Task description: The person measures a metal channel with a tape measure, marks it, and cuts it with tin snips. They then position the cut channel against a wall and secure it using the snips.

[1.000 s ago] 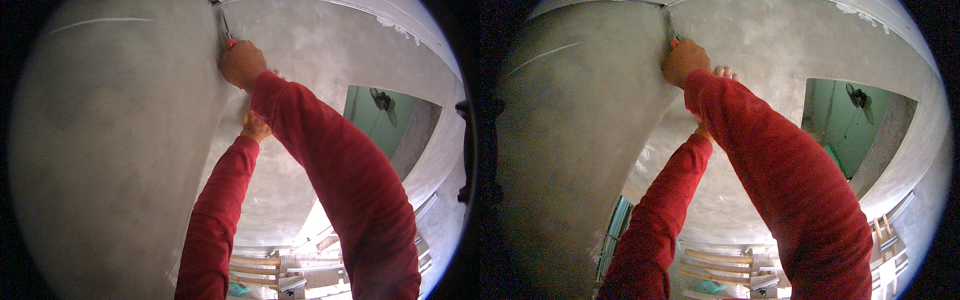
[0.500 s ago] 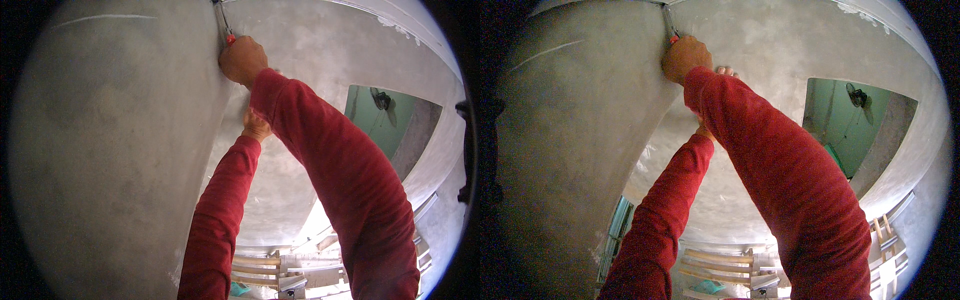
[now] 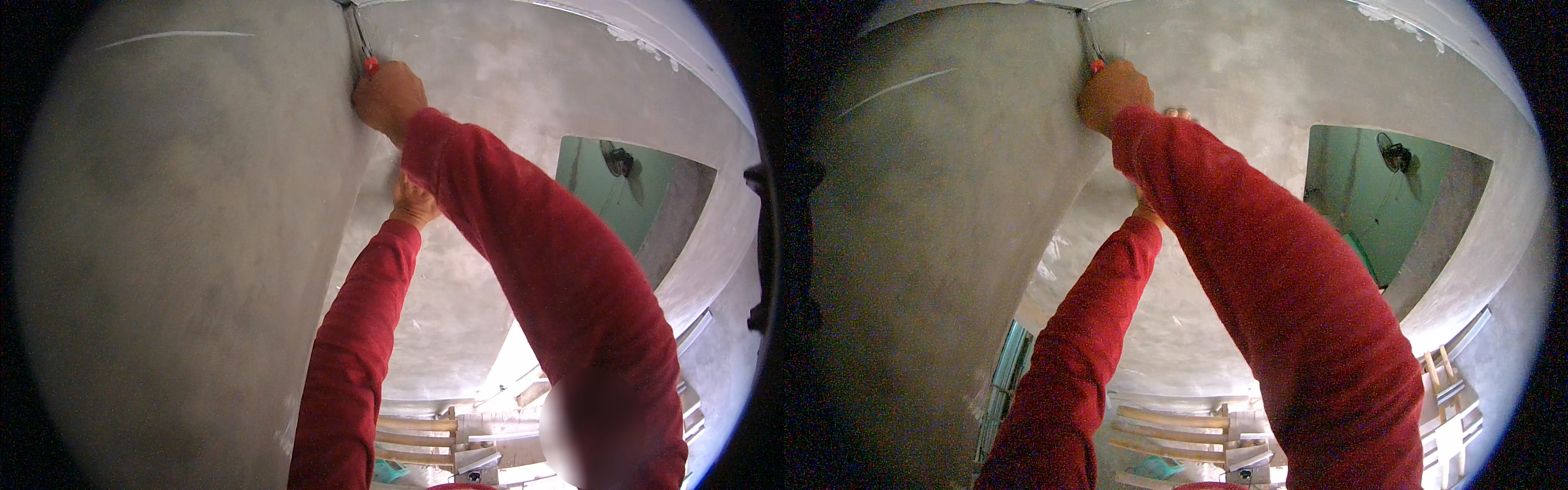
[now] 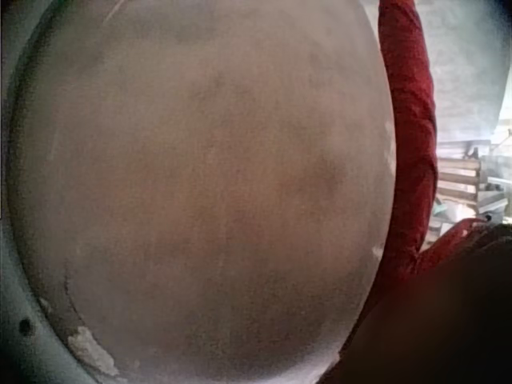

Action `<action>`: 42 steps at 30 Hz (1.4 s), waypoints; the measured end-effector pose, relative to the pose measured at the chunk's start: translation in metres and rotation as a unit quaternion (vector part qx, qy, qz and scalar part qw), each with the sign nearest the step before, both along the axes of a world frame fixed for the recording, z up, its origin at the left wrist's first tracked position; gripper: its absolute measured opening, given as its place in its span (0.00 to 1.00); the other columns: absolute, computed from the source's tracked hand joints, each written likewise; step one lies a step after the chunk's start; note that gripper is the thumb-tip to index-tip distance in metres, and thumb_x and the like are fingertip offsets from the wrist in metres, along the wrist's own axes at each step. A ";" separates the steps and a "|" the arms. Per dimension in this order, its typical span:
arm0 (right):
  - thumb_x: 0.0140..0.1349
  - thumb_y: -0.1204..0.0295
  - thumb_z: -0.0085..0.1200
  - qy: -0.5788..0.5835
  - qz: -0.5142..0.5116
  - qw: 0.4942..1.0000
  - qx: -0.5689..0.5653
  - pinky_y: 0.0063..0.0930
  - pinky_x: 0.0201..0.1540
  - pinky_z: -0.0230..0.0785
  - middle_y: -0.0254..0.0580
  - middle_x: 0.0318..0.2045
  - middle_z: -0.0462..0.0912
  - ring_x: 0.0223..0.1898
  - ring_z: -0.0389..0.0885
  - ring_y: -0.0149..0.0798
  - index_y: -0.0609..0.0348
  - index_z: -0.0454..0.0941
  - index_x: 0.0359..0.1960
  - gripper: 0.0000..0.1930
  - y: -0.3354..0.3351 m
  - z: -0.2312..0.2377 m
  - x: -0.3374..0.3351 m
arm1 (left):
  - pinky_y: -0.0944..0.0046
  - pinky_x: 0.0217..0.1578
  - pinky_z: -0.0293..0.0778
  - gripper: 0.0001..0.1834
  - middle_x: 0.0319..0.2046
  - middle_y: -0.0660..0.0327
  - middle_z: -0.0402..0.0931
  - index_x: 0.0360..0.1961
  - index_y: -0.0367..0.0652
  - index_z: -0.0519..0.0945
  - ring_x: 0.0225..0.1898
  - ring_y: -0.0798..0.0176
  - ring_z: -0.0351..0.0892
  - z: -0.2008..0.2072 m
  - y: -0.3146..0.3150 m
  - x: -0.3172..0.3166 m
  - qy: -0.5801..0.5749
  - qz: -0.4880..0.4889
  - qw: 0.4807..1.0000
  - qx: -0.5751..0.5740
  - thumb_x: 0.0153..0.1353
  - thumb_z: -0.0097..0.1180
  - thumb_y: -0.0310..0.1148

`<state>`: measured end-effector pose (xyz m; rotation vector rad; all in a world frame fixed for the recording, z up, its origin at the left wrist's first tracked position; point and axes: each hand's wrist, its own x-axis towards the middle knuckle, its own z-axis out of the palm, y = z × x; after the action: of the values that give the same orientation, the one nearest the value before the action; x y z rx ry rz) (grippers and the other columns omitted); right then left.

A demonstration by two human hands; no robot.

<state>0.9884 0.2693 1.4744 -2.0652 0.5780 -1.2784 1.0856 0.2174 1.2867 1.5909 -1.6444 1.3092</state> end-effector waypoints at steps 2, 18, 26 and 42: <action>0.62 0.64 0.51 -0.026 -0.001 1.000 0.014 0.46 0.38 0.76 0.66 0.32 0.84 0.38 0.85 0.58 0.75 0.81 0.33 0.19 0.001 -0.003 -0.001 | 0.48 0.72 0.46 0.42 0.69 0.56 0.61 0.70 0.50 0.63 0.72 0.50 0.55 0.009 0.003 -0.006 -0.031 0.014 0.999 -0.015 0.57 0.53 0.59; 0.64 0.34 0.45 0.001 0.402 0.879 0.256 0.28 0.42 0.73 0.36 0.37 0.72 0.37 0.73 0.31 0.63 0.71 0.45 0.37 -0.028 -0.047 -0.067 | 0.50 0.34 0.72 0.09 0.31 0.58 0.82 0.24 0.50 0.83 0.34 0.52 0.80 0.017 0.016 -0.024 -0.089 0.031 0.993 -0.070 0.50 0.59 0.42; 0.66 0.41 0.51 0.010 0.362 0.925 0.112 0.22 0.33 0.71 0.35 0.27 0.75 0.28 0.74 0.27 0.61 0.75 0.33 0.29 -0.037 -0.063 -0.077 | 0.49 0.39 0.73 0.10 0.31 0.60 0.79 0.27 0.48 0.82 0.35 0.52 0.79 0.011 0.018 -0.029 -0.035 0.022 0.994 -0.096 0.46 0.62 0.41; 0.65 0.34 0.42 -0.036 0.156 0.984 -0.080 0.33 0.26 0.67 0.36 0.07 0.69 0.14 0.70 0.34 0.61 0.74 0.10 0.41 -0.029 -0.020 -0.021 | 0.41 0.66 0.59 0.32 0.53 0.55 0.72 0.52 0.44 0.77 0.62 0.45 0.64 0.022 0.007 -0.018 -0.116 0.021 0.991 -0.063 0.51 0.62 0.54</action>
<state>0.9672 0.2399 1.4545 -2.1273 0.1140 -1.2389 1.0674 0.2245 1.3089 1.4505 -1.6319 1.6388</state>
